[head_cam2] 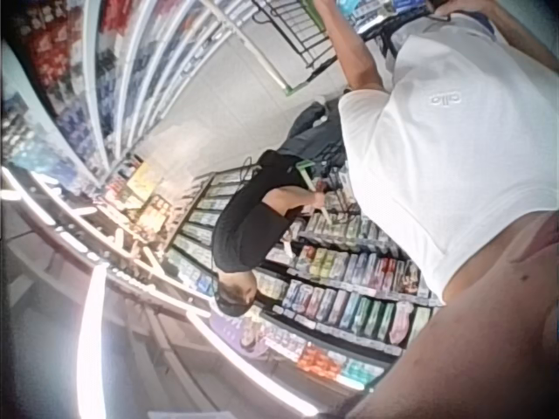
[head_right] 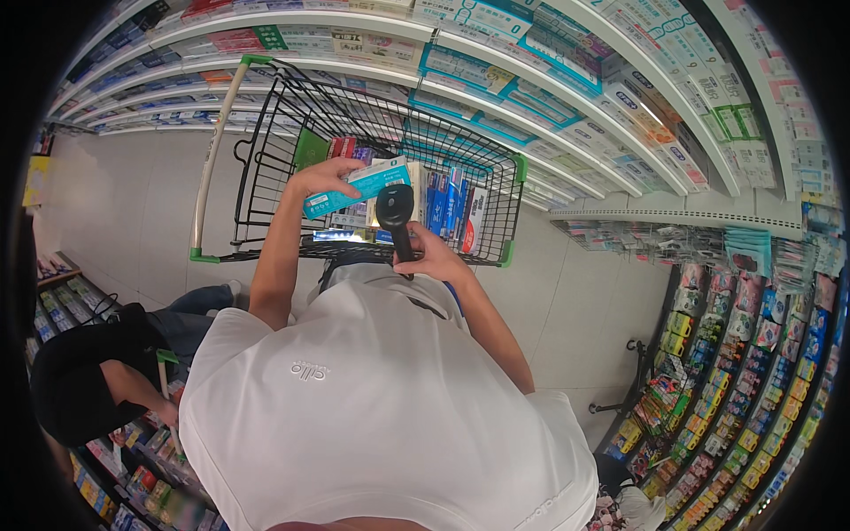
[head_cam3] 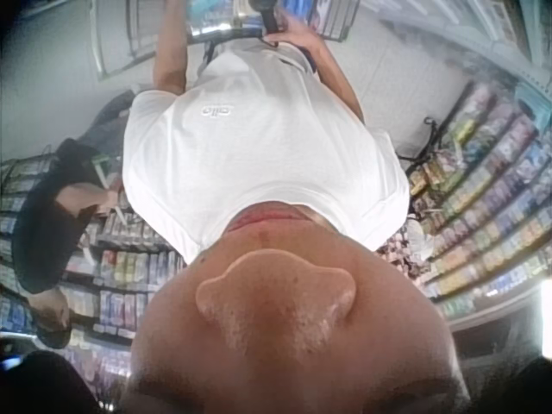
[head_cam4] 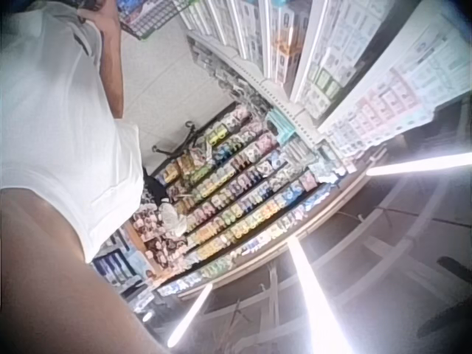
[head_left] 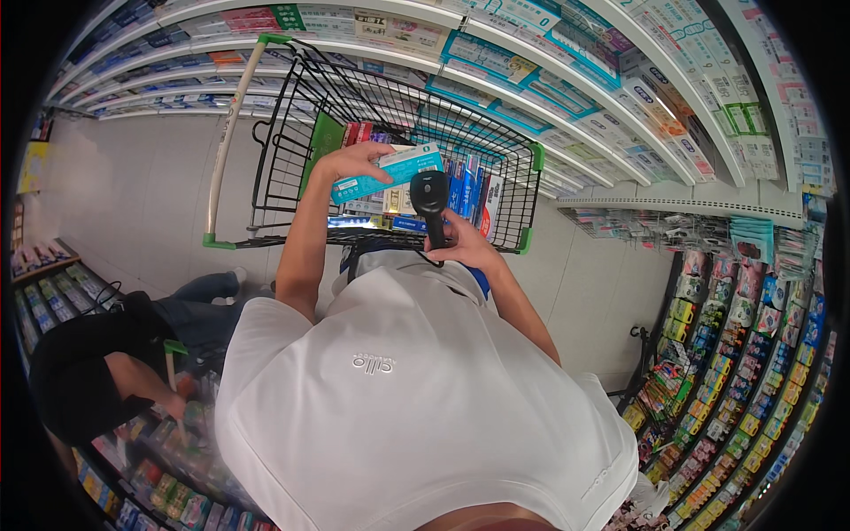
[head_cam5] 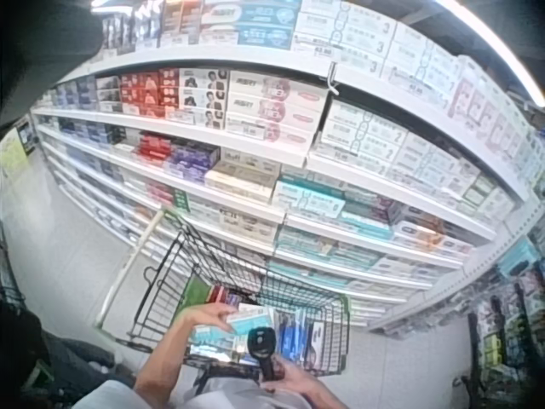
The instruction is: Scan product barcodes in the shopping cart and on the shelves using a handheld scanner.
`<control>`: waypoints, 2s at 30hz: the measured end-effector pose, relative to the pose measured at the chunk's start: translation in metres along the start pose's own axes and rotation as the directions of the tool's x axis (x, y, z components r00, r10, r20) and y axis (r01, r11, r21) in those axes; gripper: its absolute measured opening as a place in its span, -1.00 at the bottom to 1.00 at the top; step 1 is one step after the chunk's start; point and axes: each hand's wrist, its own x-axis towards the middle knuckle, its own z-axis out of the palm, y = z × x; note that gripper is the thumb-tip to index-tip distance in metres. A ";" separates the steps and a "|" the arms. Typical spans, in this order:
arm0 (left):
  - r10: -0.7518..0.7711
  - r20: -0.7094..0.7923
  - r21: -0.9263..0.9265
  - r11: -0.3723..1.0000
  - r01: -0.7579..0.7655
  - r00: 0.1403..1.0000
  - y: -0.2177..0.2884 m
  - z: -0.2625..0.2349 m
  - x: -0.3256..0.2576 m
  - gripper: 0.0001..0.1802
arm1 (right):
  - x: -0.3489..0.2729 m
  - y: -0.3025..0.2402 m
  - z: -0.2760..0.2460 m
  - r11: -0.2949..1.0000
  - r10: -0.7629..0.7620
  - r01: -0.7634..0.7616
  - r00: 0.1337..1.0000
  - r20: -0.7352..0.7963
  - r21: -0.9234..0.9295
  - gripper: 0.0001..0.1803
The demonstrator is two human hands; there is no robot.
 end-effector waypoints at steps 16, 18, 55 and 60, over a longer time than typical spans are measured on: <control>-0.029 0.014 0.028 0.999 0.029 0.999 0.001 0.002 -0.003 -0.38 | 0.000 0.011 -0.004 0.999 -0.011 0.011 1.000 -0.005 -0.041 -0.38; 0.016 -0.048 0.013 1.000 -0.015 0.999 -0.002 0.004 -0.003 -0.41 | -0.002 0.007 -0.003 0.999 -0.024 0.023 0.999 -0.033 -0.038 -0.43; -0.502 -0.289 -0.467 0.817 0.338 0.815 -0.218 0.159 0.236 -0.04 | -0.123 0.060 0.005 0.954 0.240 -0.010 0.629 -0.739 0.301 -0.59; -0.480 -0.428 -0.173 0.875 0.453 0.765 -0.233 0.174 0.250 0.11 | -0.133 0.065 0.009 0.949 0.261 -0.014 0.600 -0.756 0.316 -0.57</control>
